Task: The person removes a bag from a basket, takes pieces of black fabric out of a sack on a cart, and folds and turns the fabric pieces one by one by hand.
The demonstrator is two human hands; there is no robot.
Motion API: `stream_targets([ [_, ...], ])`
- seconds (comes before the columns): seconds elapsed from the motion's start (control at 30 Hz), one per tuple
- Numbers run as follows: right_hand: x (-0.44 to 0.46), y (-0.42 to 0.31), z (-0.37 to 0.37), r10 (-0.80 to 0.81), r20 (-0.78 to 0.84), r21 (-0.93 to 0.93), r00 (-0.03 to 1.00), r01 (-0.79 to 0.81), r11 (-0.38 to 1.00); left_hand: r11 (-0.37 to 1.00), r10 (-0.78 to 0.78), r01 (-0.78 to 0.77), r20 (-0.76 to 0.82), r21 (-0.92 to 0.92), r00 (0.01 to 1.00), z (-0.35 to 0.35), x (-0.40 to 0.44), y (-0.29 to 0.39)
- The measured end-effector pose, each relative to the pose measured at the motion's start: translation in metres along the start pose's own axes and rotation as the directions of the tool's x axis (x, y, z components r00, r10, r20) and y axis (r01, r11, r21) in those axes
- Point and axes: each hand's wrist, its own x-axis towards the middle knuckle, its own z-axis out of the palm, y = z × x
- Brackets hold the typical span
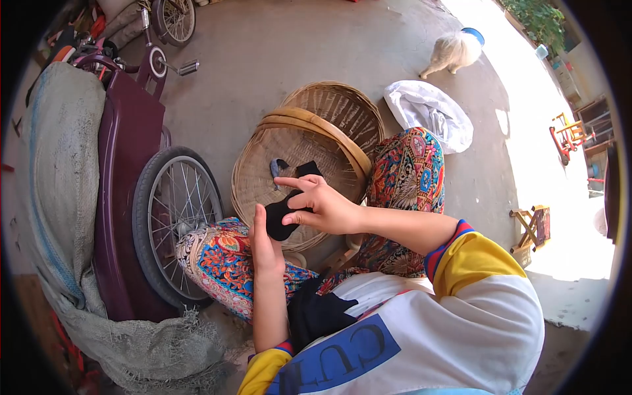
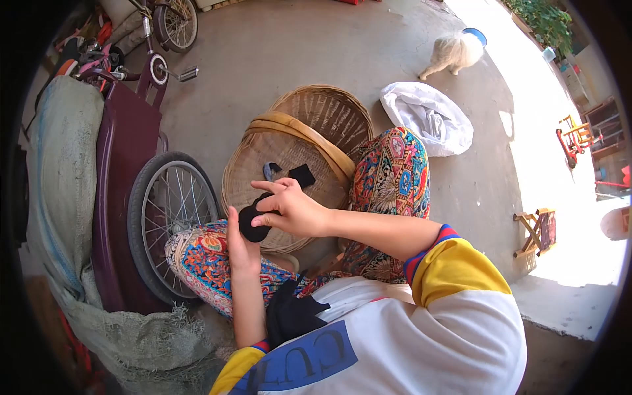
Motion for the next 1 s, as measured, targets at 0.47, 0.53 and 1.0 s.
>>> stream_targets([
  [0.47, -0.003, 0.003, 0.000, -0.185, 0.113, -0.460, 0.976, 0.216, 0.861, 0.980, -0.004, 0.016, 0.062, -0.199, 0.998, -0.017, 0.009, 0.000],
  [0.53, -0.003, 0.000, -0.001, -0.185, 0.111, -0.456, 0.976, 0.215, 0.863, 0.984, 0.016, -0.001, 0.081, -0.181, 0.997, -0.014, 0.006, 0.003],
  [1.0, 0.000, 0.007, -0.002, 0.112, -0.086, -0.107, 0.990, -0.121, 0.987, 0.753, 0.383, -0.416, 0.175, 0.509, 0.907, -0.004, 0.000, -0.008],
])
